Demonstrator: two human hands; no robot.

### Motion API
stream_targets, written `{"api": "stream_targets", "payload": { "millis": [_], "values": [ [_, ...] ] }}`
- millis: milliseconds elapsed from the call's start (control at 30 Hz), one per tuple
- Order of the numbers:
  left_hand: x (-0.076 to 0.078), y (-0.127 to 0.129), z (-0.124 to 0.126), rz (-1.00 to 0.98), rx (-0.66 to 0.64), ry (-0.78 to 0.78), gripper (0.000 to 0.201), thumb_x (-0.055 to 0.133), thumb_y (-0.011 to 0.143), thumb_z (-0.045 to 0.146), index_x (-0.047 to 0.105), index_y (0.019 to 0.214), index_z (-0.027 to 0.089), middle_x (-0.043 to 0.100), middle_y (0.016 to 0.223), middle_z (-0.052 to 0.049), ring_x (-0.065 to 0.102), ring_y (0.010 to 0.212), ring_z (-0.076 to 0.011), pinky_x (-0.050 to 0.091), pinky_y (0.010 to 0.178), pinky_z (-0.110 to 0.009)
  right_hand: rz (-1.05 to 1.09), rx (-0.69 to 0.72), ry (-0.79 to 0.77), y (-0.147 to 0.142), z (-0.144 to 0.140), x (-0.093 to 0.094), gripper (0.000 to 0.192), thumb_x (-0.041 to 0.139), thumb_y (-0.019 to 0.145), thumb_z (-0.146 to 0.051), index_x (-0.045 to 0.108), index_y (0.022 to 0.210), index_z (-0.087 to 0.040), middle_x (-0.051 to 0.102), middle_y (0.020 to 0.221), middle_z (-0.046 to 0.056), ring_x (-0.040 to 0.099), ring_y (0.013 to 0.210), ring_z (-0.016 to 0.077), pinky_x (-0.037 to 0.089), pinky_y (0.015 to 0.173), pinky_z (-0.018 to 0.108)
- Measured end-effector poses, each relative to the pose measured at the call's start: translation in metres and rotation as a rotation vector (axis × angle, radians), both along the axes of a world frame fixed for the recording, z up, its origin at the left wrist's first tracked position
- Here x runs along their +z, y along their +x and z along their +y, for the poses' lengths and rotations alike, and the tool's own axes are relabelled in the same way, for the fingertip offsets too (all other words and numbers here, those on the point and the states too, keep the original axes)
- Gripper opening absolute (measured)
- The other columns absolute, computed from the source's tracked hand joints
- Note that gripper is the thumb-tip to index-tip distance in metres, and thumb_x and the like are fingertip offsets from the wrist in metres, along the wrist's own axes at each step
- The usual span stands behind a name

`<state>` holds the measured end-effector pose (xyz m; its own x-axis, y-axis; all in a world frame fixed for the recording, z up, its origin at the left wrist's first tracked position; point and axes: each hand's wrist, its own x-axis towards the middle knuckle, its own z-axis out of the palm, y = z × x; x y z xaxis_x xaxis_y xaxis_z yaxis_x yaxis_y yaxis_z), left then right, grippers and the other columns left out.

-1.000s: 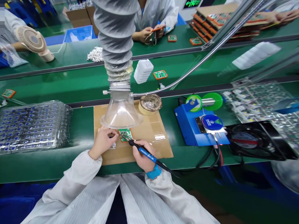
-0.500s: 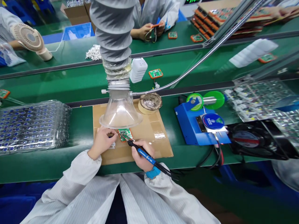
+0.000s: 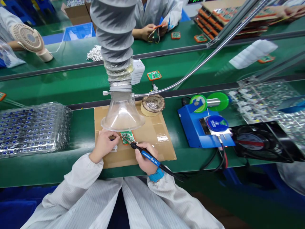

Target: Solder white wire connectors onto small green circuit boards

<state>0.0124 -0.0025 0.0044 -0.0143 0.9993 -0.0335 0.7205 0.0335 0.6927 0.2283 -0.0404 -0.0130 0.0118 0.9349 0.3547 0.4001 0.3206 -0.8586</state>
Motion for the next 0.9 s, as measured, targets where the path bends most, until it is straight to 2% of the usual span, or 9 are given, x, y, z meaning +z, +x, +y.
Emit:
{"api": "stream_targets", "payload": {
  "millis": [167, 367, 567, 900],
  "values": [
    [0.001, 0.000, 0.000, 0.006, 0.001, -0.008, 0.019, 0.072, 0.081, 0.013, 0.069, 0.064, 0.022, 0.073, 0.081, -0.001, 0.062, 0.094, -0.0252, 0.041, 0.090, -0.043, 0.012, 0.022, 0.027, -0.002, 0.001, 0.001, 0.004, 0.066, 0.090, -0.029, 0.068, 0.092, -0.026, 0.076, 0.082, 0.002, 0.074, 0.071, 0.0195, 0.059, 0.063, 0.031],
    [0.000, 0.000, 0.001, 0.017, -0.003, -0.012, 0.020, 0.072, 0.081, 0.014, 0.069, 0.064, 0.022, 0.072, 0.076, -0.001, 0.062, 0.092, -0.0255, 0.042, 0.089, -0.043, 0.008, -0.019, -0.030, 0.000, -0.001, -0.001, 0.006, 0.065, 0.090, -0.031, 0.069, 0.093, -0.027, 0.078, 0.085, 0.003, 0.075, 0.075, 0.0214, 0.061, 0.067, 0.033],
    [0.000, 0.000, 0.000, 0.016, -0.006, -0.006, 0.019, 0.072, 0.081, 0.014, 0.069, 0.064, 0.023, 0.072, 0.077, -0.001, 0.062, 0.092, -0.0255, 0.043, 0.090, -0.043, -0.016, 0.001, -0.016, 0.000, 0.000, -0.001, 0.006, 0.067, 0.089, -0.032, 0.069, 0.091, -0.026, 0.077, 0.083, 0.003, 0.075, 0.073, 0.0215, 0.060, 0.064, 0.033],
    [0.000, 0.000, 0.001, 0.015, -0.003, -0.014, 0.018, 0.072, 0.081, 0.014, 0.069, 0.065, 0.022, 0.072, 0.078, -0.001, 0.063, 0.093, -0.0255, 0.043, 0.091, -0.043, 0.108, -0.034, -0.055, 0.004, -0.004, -0.014, 0.009, 0.066, 0.092, -0.034, 0.070, 0.094, -0.026, 0.077, 0.087, 0.004, 0.075, 0.073, 0.0217, 0.062, 0.068, 0.035]
  ]
}}
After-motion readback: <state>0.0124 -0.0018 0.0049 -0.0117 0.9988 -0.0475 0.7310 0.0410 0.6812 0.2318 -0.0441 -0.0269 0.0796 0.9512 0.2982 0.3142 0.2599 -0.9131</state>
